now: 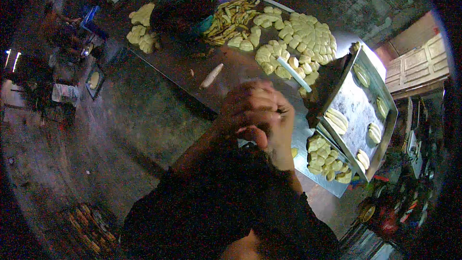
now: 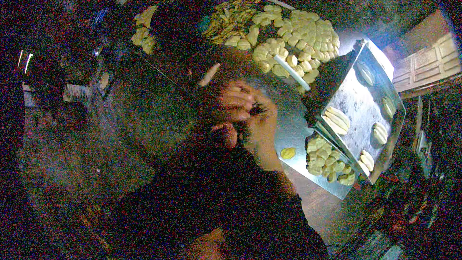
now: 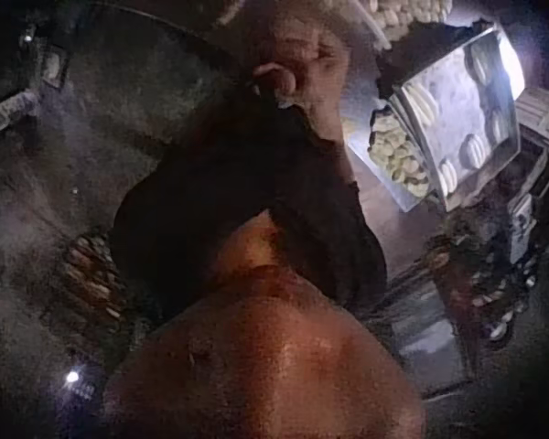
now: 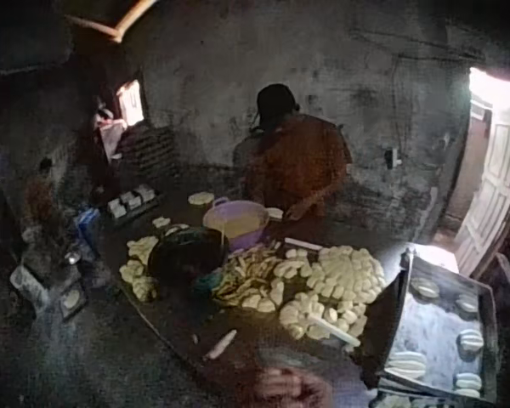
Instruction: The person prepares bread dough by flattening small portions, filling them with a dark spread, rolling them into shapes, and placing them onto a baking tray.
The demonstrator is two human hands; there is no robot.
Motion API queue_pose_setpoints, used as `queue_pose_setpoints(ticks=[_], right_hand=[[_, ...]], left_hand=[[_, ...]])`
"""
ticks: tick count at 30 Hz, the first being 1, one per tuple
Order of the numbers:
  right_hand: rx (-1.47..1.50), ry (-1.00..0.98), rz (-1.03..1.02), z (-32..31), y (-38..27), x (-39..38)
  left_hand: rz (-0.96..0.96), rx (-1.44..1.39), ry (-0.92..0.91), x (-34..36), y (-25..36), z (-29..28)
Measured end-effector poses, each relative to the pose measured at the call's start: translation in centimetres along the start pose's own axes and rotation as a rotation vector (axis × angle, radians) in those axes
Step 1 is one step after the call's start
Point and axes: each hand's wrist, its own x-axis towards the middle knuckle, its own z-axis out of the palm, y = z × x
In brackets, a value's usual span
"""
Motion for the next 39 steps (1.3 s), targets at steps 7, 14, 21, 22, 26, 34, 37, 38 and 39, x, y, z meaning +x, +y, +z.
queue_pose_setpoints(ticks=[7, 14, 21, 22, 26, 34, 37, 38, 39], right_hand=[[0.079, -0.064, 0.171, 3.1, 3.6, 4.8], [0.3, -0.114, 0.347, 3.2, 6.8, 16.0], [-1.059, -0.742, -0.372, 14.9, 11.2, 32.0], [-1.125, -0.854, -0.329, 17.4, 11.4, 33.3], [-1.474, -1.321, -0.581, 21.4, 15.1, 37.7], [-1.513, -1.307, -1.018, 18.9, 17.8, 38.1], [-1.422, -1.329, -0.873, 17.6, 18.6, 38.6], [-1.384, -1.304, -0.977, 16.8, 18.3, 39.2], [-1.305, -1.245, -0.777, 16.8, 17.2, 38.7]], left_hand=[[-0.324, -0.102, 0.084, -1.7, -5.2, 0.9], [-0.663, 0.17, 0.181, -2.9, -19.8, -5.5], [-0.71, 0.817, -0.24, -6.9, -29.9, -9.4], [-0.79, 0.794, -0.25, -7.3, -30.5, -8.7], [-0.804, 0.739, -0.258, -8.4, -29.9, -8.4], [-0.854, 0.509, -0.048, -7.4, -29.5, -8.8], [-0.885, 0.394, -0.013, -7.4, -28.8, -10.0], [-0.906, 0.298, 0.011, -8.2, -28.6, -9.9], [-0.927, 0.199, 0.032, -8.9, -28.2, -9.8]])
